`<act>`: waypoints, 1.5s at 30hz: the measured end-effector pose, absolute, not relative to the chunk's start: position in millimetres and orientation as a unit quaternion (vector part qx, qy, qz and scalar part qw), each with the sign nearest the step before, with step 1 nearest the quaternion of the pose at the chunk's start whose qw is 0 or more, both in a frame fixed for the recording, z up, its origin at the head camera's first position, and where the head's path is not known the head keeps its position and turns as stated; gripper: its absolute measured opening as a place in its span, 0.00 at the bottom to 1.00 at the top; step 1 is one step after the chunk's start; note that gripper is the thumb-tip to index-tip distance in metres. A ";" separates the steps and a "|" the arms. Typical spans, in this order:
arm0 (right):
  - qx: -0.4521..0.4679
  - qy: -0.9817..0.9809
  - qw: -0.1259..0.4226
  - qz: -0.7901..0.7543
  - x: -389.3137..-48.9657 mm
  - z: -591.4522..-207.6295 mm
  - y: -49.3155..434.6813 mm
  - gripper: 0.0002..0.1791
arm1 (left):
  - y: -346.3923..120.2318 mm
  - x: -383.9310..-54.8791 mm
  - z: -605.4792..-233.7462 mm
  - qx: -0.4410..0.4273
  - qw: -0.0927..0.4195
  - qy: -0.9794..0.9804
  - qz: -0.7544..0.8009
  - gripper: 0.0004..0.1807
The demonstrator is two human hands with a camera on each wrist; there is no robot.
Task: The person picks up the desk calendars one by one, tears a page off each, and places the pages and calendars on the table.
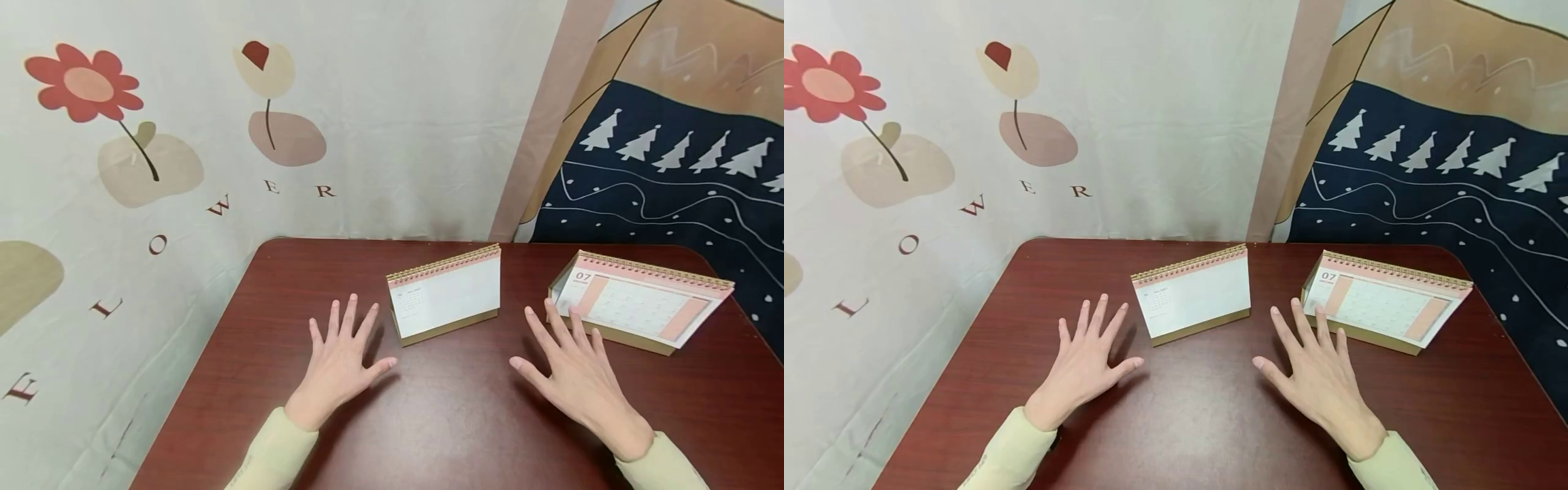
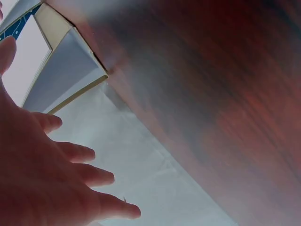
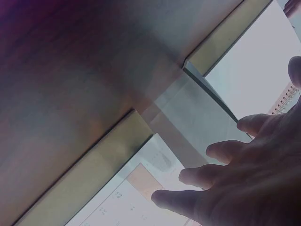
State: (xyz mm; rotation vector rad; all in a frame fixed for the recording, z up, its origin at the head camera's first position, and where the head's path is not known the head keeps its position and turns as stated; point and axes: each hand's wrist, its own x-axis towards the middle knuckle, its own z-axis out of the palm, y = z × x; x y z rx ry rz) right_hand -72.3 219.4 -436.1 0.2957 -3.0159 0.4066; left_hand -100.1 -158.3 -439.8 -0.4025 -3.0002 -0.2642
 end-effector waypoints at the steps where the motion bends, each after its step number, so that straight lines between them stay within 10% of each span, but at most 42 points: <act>1: 0.097 -0.985 0.042 0.134 -72.5 -435.8 219.2 0.47 | -158.0 -99.5 -439.3 -0.132 0.053 -0.986 -0.089 0.53; 19: 0.098 -0.977 0.030 0.188 -89.9 -431.0 205.5 0.47 | -147.9 -96.2 -432.9 -0.116 0.094 -0.958 -0.244 0.40; 45: 0.085 -0.932 -0.056 0.348 -113.7 -434.0 189.2 0.49 | -123.1 -94.2 -432.7 -0.033 -0.072 -0.805 -0.587 0.31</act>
